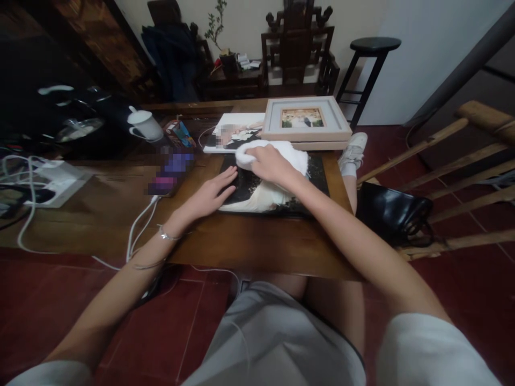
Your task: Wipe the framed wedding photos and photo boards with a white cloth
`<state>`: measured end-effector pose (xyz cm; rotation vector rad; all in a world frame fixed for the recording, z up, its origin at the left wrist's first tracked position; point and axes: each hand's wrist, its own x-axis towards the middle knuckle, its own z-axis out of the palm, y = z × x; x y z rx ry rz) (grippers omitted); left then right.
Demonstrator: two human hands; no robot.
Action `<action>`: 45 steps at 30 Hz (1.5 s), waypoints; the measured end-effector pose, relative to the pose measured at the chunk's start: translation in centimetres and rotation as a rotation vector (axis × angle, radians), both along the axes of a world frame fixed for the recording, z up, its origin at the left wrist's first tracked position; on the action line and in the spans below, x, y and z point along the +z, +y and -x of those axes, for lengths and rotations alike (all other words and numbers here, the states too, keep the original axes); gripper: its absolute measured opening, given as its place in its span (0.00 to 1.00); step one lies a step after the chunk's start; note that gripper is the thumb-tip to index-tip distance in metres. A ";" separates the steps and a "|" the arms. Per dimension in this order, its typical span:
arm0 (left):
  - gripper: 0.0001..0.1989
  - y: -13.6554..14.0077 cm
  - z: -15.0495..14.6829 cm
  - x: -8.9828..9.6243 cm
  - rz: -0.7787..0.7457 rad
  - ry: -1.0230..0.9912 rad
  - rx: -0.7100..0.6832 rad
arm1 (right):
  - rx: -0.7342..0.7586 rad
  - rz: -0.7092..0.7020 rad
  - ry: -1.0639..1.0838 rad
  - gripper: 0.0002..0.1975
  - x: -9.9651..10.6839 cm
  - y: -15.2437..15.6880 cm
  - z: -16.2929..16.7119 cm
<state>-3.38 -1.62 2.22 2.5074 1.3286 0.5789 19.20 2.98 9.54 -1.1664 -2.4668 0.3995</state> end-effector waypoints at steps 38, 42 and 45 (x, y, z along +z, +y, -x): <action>0.31 1.6 -0.4 -0.9 0.077 0.037 0.161 | -0.068 -0.093 -0.096 0.04 -2.4 -3.3 -13.8; 0.31 1.6 -0.4 -0.8 0.095 0.041 0.158 | -0.111 -0.115 -0.096 0.04 -2.7 -1.6 -13.7; 0.32 1.5 -0.3 -0.8 0.096 0.030 0.158 | -0.151 -0.139 -0.086 0.05 -3.5 -1.0 -13.7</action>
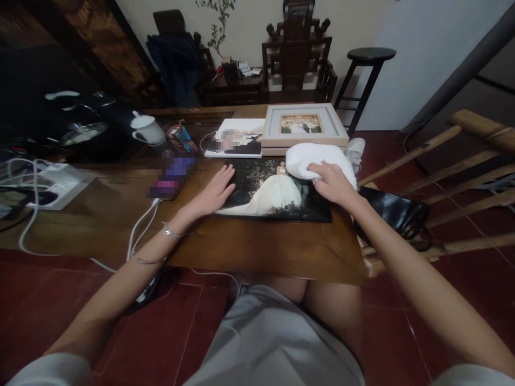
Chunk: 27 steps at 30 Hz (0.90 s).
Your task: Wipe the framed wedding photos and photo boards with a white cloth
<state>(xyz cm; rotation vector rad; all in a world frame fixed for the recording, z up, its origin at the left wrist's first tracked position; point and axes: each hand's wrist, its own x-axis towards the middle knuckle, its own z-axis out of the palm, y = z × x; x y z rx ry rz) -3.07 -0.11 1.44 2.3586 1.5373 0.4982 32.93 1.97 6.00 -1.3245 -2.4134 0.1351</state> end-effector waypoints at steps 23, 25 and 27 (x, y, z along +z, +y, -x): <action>0.32 -0.2 0.2 0.3 -0.042 -0.014 -0.029 | 0.169 -0.037 0.011 0.13 -1.1 -7.2 -0.9; 0.32 -0.2 0.2 0.3 -0.042 -0.018 -0.026 | 0.085 -0.025 -0.024 0.11 -0.8 -4.8 -0.7; 0.32 -0.2 0.3 0.3 -0.041 -0.026 -0.025 | 0.045 -0.010 -0.048 0.08 -0.3 -2.6 -0.6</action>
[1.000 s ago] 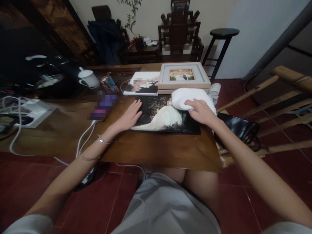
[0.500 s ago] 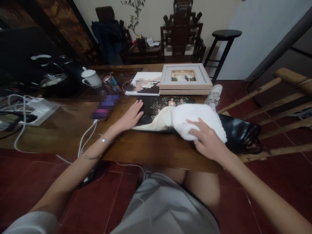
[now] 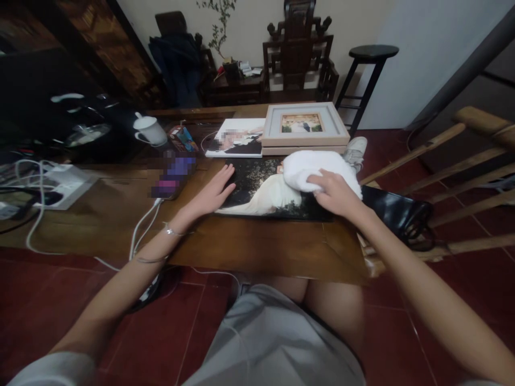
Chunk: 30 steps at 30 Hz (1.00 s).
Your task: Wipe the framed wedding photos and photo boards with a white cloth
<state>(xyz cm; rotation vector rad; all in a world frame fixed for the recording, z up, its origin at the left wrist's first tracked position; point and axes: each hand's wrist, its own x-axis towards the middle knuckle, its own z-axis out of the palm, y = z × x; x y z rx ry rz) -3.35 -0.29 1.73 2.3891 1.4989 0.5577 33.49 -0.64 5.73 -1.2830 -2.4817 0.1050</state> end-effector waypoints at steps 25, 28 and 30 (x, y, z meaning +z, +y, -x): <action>0.32 0.4 0.0 -0.6 -0.016 0.007 -0.013 | 0.333 -0.081 0.104 0.18 -1.8 -12.2 0.2; 0.32 0.4 0.0 -0.5 -0.019 0.018 -0.010 | 0.399 -0.087 0.090 0.20 -1.7 -12.4 0.6; 0.32 0.4 -0.1 -0.4 -0.018 0.027 -0.006 | 0.389 -0.080 0.085 0.20 -1.2 -11.2 1.2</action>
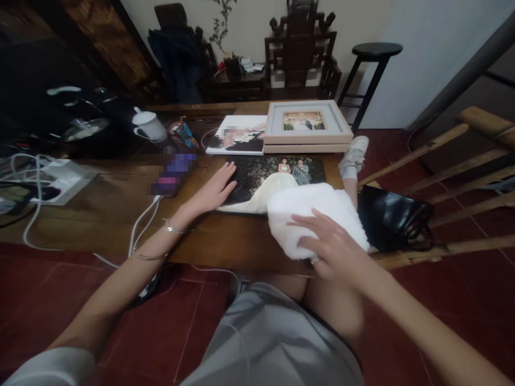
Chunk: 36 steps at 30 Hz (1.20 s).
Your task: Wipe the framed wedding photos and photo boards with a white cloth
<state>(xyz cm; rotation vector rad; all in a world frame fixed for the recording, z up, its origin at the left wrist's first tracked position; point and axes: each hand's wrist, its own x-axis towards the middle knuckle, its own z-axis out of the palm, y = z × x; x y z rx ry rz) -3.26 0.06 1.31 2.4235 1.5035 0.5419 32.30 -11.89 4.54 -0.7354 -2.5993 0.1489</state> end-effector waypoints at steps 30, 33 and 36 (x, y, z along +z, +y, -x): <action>0.31 0.0 0.3 -0.2 -0.014 0.000 -0.010 | -0.066 -0.017 -0.075 0.21 0.3 1.5 1.8; 0.31 0.1 0.3 -0.3 -0.015 -0.002 -0.006 | -0.003 -0.036 -0.086 0.21 0.4 0.2 2.4; 0.31 0.0 0.3 -0.1 -0.006 0.006 0.004 | -0.022 0.005 -0.057 0.20 0.4 1.4 2.8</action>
